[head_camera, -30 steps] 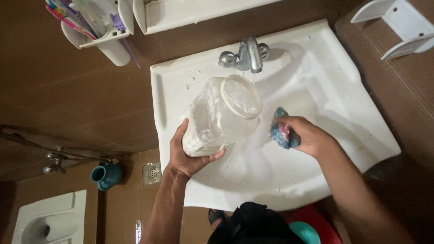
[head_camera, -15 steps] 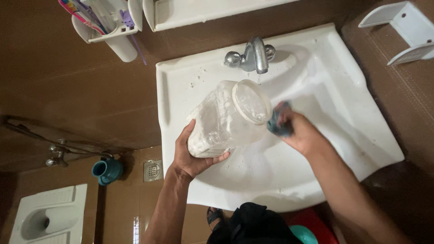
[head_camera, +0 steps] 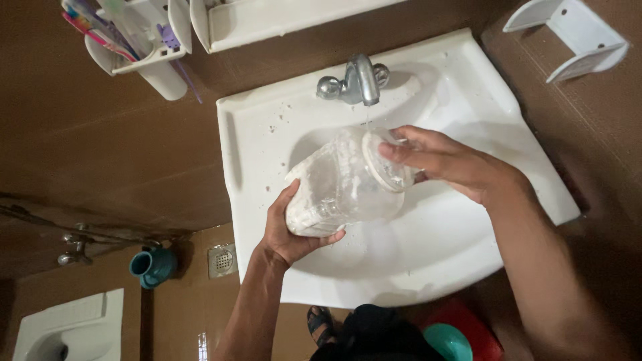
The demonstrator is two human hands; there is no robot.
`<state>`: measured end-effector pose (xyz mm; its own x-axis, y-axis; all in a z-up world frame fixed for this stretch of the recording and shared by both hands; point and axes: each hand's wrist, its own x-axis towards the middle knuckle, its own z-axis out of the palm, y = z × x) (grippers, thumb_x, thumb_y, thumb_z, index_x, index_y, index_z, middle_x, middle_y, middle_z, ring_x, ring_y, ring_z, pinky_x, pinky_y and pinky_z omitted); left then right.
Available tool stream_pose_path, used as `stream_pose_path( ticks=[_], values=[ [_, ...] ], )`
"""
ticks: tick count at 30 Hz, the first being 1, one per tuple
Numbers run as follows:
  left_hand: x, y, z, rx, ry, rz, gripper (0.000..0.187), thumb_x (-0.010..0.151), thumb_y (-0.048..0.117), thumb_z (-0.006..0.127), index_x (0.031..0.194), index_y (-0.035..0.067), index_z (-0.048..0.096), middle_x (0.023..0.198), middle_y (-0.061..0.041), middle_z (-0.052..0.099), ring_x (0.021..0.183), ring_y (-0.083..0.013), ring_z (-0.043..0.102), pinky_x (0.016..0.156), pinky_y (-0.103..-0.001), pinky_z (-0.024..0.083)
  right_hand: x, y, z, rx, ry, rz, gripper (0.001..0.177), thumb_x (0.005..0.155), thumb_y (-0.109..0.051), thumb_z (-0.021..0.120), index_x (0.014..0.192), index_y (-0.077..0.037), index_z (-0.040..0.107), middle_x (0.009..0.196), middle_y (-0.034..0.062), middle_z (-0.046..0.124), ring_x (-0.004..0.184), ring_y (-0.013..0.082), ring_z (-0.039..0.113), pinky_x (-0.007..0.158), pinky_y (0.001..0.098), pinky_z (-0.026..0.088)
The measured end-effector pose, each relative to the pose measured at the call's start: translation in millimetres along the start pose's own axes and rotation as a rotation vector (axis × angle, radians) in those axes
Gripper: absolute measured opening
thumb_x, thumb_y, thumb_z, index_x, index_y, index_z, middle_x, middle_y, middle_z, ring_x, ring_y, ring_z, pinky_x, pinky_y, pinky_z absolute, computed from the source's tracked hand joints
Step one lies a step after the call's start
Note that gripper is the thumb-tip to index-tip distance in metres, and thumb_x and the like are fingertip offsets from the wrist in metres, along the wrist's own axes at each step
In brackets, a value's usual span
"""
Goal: The person fills a turquoise cup with water from the sink faucet, then uses a cloth to wipe the sink basin and surrounding surfaces. The person also handles a plastic jar containing a white powder and a cloth, placing them into a red bucket on the floor.
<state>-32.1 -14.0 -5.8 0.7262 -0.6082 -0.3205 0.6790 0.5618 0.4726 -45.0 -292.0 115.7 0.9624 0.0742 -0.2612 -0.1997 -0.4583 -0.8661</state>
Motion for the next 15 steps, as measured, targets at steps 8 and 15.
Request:
stream_pose_path(
  ticks=[8, 15],
  values=[
    [-3, -14, 17, 0.038, 0.053, 0.017, 0.072, 0.085, 0.059, 0.058, 0.148, 0.025, 0.047, 0.143, -0.011, 0.055, 0.126, -0.0336, 0.056, 0.093, -0.06, 0.051, -42, -40, 4, -0.314, 0.099, 0.073, 0.102, 0.063, -0.068, 0.079, 0.139, -0.004, 0.054, 0.122, 0.0252, 0.07, 0.117, 0.0327, 0.069, 0.099, 0.0487, 0.055],
    [18, -30, 34, 0.012, -0.058, -0.058, 0.08, 0.086, 0.065, 0.055, 0.152, 0.02, 0.045, 0.145, -0.017, 0.054, 0.128, -0.0395, 0.056, 0.098, -0.065, 0.049, -61, -47, 5, -0.46, 0.311, -0.068, 0.11, 0.056, -0.061, 0.086, 0.137, 0.003, 0.049, 0.121, 0.0245, 0.067, 0.111, 0.0312, 0.071, 0.089, 0.0428, 0.058]
  ],
)
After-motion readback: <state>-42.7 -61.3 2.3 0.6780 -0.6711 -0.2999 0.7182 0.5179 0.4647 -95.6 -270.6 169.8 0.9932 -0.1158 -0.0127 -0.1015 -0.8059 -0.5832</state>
